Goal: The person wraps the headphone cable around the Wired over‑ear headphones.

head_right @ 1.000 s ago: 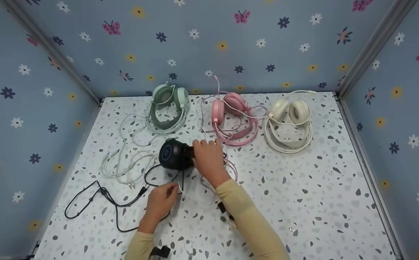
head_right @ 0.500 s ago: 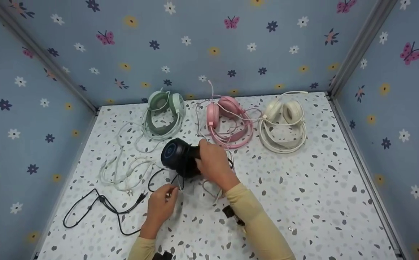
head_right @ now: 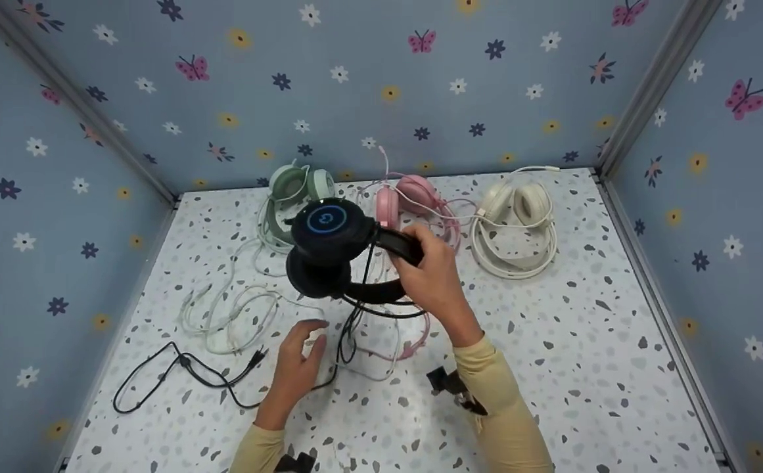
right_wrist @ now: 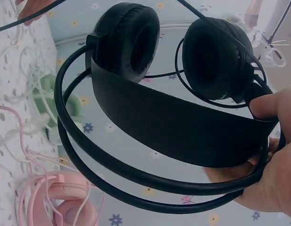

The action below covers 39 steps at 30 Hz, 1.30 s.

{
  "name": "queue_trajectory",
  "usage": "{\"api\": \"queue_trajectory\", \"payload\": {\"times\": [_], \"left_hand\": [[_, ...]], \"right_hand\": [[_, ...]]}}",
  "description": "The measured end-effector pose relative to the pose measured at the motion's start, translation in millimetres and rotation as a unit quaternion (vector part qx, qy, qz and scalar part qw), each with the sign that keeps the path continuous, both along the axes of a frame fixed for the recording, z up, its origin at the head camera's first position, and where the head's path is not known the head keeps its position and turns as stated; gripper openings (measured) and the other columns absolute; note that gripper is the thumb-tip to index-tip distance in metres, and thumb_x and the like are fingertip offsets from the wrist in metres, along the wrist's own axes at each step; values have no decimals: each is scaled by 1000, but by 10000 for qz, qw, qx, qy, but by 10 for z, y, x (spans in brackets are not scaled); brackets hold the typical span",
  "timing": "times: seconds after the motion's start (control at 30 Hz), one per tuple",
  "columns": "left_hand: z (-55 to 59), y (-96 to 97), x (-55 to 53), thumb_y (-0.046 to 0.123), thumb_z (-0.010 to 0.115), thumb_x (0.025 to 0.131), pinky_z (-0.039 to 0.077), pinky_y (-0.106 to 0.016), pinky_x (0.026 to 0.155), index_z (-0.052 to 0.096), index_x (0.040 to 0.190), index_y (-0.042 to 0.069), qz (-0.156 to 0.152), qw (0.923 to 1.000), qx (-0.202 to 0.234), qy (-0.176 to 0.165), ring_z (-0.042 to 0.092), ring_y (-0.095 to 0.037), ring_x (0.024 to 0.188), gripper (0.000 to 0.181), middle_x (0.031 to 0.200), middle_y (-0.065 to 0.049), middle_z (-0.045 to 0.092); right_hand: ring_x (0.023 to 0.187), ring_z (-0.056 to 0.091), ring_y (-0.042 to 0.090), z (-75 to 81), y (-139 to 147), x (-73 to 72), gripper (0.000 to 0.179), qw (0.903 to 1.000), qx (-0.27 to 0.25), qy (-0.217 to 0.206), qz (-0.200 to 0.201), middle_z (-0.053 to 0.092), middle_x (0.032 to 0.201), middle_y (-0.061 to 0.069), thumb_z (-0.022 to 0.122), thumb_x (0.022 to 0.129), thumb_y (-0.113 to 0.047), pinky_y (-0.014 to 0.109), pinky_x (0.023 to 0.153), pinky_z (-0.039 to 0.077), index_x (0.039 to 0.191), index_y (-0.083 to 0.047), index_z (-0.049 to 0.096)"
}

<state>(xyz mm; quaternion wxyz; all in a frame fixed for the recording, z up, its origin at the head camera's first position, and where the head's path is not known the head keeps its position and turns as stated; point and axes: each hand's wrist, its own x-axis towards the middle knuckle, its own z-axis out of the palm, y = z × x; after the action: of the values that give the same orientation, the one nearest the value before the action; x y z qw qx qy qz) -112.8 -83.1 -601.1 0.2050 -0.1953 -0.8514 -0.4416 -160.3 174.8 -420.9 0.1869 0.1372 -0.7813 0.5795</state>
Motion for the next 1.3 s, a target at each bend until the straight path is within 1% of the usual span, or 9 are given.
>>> {"api": "queue_trajectory", "payload": {"times": [0.2, 0.3, 0.4, 0.5, 0.63, 0.87, 0.93, 1.13, 1.3], "left_hand": [[229, 367, -36, 23, 51, 102, 38, -40, 101, 53, 133, 10, -1248, 9876, 462, -830, 48, -17, 124, 34, 131, -1, 54], [329, 537, -49, 12, 49, 102, 46, -35, 86, 62, 108, 7, -1677, 9778, 949, -828, 59, -14, 97, 15, 101, -1, 63], [457, 593, -1, -2, 48, 99, 43, -27, 60, 54, 78, 6, -1903, 9682, 1440, -748, 49, -9, 62, 23, 67, 1, 51], [584, 526, 60, -7, 46, 98, 34, -24, 50, 44, 70, 2, -2006, 9575, 1797, -1036, 36, -6, 52, 30, 58, 1, 39], [593, 387, 16, -6, 43, 100, 29, -25, 49, 38, 68, 2, -2186, 9439, 2085, -1335, 28, -7, 50, 33, 58, 2, 30], [727, 142, -152, 0, 48, 101, 27, -25, 50, 39, 65, 3, -2085, 9508, 1908, -1271, 28, -9, 50, 37, 58, 3, 31], [743, 80, -217, 3, 50, 101, 27, -25, 50, 41, 65, 4, -2128, 9498, 1865, -1336, 28, -9, 50, 37, 58, 4, 31], [715, 24, -446, 6, 54, 100, 31, -26, 51, 46, 67, 1, -2697, 9247, 1860, -1938, 31, -10, 49, 34, 57, 5, 34], [650, 66, -593, 4, 51, 101, 31, -27, 52, 42, 67, -2, -3227, 9013, 1705, -2336, 31, -12, 49, 36, 58, 3, 33]], "right_hand": [[57, 55, 10, 301, 26, 194, 10, 9966, -283, 332, -694, 57, 76, 8, 62, 88, 6, 21, 57, 46, 97, 9, 61], [55, 49, 10, 252, 130, 155, 9, 9916, -794, 141, -1012, 57, 71, 5, 66, 86, 4, 21, 53, 41, 93, 9, 63], [49, 44, 9, 133, 283, 96, 7, 9774, -1976, -282, -694, 53, 66, 3, 66, 86, 4, 21, 45, 38, 92, 6, 64], [40, 34, 8, 72, 451, 67, 4, 9477, -3139, -580, -21, 44, 58, 1, 65, 89, 1, 21, 37, 28, 93, 1, 64], [42, 19, 11, 102, 676, 67, 4, 9134, -3927, -764, 746, 31, 53, -1, 63, 93, -3, 24, 40, 17, 96, -1, 65], [45, 10, 14, 8, 1013, 38, 16, 8806, -4118, -1195, 2017, 18, 59, 3, 50, 99, -1, 23, 43, 12, 101, 2, 66], [45, 10, 13, -37, 1071, 22, 19, 8640, -4194, -1336, 2446, 17, 59, 4, 47, 101, -2, 23, 43, 12, 103, 3, 65], [44, 14, 10, -157, 1167, -43, 24, 7793, -4676, -1435, 3917, 16, 59, 4, 36, 103, -2, 23, 43, 14, 106, 7, 59], [45, 17, 9, -198, 1140, -93, 26, 7377, -4685, -1501, 4624, 18, 60, 4, 34, 104, -4, 22, 44, 17, 112, 9, 54]]}}
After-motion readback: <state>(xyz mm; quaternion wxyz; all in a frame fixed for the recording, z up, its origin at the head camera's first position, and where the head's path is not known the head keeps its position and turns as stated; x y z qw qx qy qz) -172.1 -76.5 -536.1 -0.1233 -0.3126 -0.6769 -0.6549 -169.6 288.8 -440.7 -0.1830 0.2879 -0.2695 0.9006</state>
